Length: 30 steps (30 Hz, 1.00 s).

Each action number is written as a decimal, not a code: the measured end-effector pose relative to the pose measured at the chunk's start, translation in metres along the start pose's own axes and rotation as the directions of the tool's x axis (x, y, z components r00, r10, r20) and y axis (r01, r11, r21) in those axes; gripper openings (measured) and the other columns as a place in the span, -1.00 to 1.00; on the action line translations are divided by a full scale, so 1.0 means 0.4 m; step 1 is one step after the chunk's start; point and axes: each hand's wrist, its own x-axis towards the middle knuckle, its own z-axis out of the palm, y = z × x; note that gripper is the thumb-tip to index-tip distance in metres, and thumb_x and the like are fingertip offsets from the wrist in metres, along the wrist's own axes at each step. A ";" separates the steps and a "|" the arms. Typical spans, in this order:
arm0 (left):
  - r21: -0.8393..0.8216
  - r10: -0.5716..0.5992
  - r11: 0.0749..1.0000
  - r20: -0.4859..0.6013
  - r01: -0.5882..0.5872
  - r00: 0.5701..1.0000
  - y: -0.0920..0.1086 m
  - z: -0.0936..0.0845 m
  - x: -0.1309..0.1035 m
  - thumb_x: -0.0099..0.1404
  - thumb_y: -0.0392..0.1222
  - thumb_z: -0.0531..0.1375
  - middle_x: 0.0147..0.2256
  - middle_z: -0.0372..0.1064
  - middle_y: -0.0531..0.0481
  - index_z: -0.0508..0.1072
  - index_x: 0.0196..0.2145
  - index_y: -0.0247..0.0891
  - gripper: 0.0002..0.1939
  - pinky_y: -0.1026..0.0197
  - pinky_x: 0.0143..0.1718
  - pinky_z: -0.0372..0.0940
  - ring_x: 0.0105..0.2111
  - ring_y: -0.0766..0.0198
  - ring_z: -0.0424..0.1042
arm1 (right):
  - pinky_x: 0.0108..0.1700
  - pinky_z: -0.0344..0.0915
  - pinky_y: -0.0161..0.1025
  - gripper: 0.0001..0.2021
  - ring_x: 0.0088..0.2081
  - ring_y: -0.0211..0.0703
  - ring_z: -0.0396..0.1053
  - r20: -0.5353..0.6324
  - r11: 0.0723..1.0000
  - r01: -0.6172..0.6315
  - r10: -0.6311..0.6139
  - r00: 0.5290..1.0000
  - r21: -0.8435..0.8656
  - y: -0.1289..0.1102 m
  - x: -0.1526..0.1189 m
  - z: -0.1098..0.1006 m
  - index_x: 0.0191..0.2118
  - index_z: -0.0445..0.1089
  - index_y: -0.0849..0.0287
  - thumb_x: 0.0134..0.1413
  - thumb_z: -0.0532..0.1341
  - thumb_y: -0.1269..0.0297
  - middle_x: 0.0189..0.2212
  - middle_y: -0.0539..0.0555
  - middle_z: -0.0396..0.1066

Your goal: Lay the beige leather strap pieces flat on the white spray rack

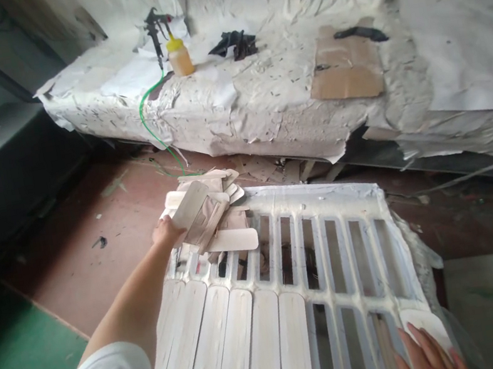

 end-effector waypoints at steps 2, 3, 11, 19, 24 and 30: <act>-0.084 0.099 0.991 -0.025 -0.101 0.995 -0.007 -0.022 -0.038 0.12 0.08 0.12 -0.21 0.36 -0.19 0.35 -0.21 -0.30 -0.59 0.14 -0.27 0.23 -0.23 0.03 0.36 | 0.00 0.27 0.15 -0.62 0.01 0.16 0.33 -0.047 0.987 0.032 -0.025 0.999 0.158 -0.118 0.081 -0.009 0.07 0.22 0.16 0.15 0.04 0.17 0.01 0.29 0.32; -0.179 0.144 0.973 -0.027 -0.147 0.989 -0.009 -0.037 -0.068 0.16 0.07 0.06 -0.31 0.35 -0.13 0.36 -0.29 -0.30 -0.64 0.19 -0.33 0.21 -0.30 0.10 0.36 | -0.02 0.33 0.06 -0.61 0.01 0.10 0.32 -0.060 0.962 0.049 -0.034 0.998 0.269 -0.184 0.127 -0.018 0.09 0.18 0.20 0.17 0.05 0.20 0.00 0.29 0.31; -0.377 0.775 0.626 0.207 -0.683 0.596 0.069 -0.160 -0.480 0.25 0.11 0.04 -0.57 0.14 0.08 0.25 -0.55 -0.28 -0.59 0.30 -0.50 0.01 -0.54 0.35 0.15 | 0.21 0.01 0.22 -0.60 0.24 0.07 0.00 -0.174 0.748 0.541 -0.517 0.838 0.384 -0.550 0.453 -0.257 0.16 0.12 0.09 0.21 0.07 0.35 0.13 0.16 0.20; -0.334 0.859 0.321 -0.291 -0.886 0.421 0.379 -0.173 -0.739 0.32 -0.09 0.07 -0.18 0.35 -0.11 0.43 -0.13 -0.21 -0.75 0.18 -0.17 0.26 -0.19 0.19 0.37 | -0.48 0.15 -0.38 -0.85 -0.48 -0.32 0.28 0.245 0.788 0.294 -0.483 0.841 0.541 -0.216 0.481 -0.337 -0.44 0.30 0.19 0.16 0.11 0.36 -0.49 -0.03 0.34; -0.564 0.584 0.422 -0.429 -0.710 0.689 0.564 -0.068 -0.805 0.29 -0.07 0.11 0.02 0.24 -0.13 0.26 0.09 -0.20 -0.57 0.12 -0.06 0.30 -0.06 0.15 0.33 | -0.41 0.11 -0.33 -0.68 -0.49 -0.28 0.19 0.021 0.886 -0.212 0.224 0.974 0.411 0.090 0.446 -0.293 -0.50 0.18 0.16 0.22 0.04 0.11 -0.57 -0.01 0.26; -0.800 0.652 0.385 -0.117 -0.460 0.749 0.739 0.203 -0.920 0.26 -0.17 0.11 -0.02 0.27 -0.12 0.34 -0.01 -0.25 -0.66 0.17 -0.08 0.32 -0.13 0.24 0.36 | -0.33 0.14 -0.25 -0.67 -0.44 -0.17 0.24 0.159 0.802 -0.481 0.455 0.876 0.355 0.278 0.402 -0.111 -0.49 0.20 0.15 0.14 0.02 0.01 -0.50 0.10 0.36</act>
